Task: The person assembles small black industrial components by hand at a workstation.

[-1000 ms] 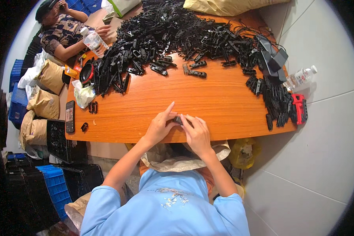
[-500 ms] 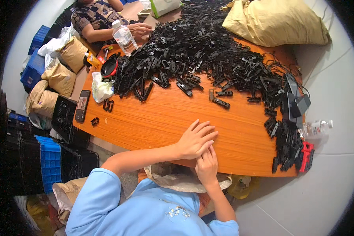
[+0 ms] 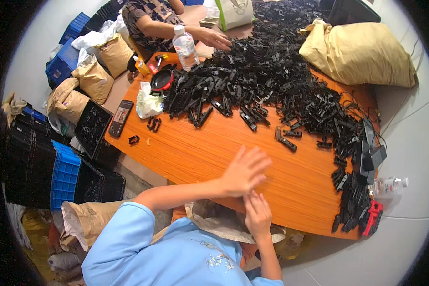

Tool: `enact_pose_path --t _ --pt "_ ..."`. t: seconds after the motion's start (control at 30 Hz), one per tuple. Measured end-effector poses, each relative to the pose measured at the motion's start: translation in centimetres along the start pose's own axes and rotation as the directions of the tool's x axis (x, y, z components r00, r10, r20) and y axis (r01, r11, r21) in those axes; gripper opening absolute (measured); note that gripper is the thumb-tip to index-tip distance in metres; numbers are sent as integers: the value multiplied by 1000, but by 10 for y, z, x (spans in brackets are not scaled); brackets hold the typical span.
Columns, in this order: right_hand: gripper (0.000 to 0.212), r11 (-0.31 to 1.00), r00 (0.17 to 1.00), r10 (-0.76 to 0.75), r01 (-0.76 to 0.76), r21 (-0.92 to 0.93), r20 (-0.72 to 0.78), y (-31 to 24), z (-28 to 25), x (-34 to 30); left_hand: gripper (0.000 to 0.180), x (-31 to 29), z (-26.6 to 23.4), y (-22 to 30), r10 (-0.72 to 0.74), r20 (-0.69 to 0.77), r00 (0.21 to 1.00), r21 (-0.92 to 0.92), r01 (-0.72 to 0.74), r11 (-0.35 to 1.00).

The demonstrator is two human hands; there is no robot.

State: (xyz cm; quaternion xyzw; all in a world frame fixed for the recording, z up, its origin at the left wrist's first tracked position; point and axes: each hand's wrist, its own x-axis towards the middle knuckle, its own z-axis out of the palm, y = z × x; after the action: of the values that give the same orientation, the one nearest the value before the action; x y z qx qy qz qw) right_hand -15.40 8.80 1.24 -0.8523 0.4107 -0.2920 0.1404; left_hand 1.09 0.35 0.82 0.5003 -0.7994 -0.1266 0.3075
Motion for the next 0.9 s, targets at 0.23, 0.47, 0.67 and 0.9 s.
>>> enact_pose_path --t 0.23,0.47,0.67,0.9 --pt "28 958 945 -277 286 -28 174 -37 -7 -41 61 14 -122 -187 -246 -662 708 417 621 664" --pt "32 969 952 -218 237 -65 213 -40 11 -50 51 1 -95 -186 -272 -583 766 407 565 718" --pt "40 997 955 3 18 -69 298 -27 26 -67 55 3 -50 -120 -395 -575 716 282 627 727" --pt "35 919 747 392 -345 -190 537 -14 39 -67 63 18 10 -35 -550 -352 757 106 616 781"
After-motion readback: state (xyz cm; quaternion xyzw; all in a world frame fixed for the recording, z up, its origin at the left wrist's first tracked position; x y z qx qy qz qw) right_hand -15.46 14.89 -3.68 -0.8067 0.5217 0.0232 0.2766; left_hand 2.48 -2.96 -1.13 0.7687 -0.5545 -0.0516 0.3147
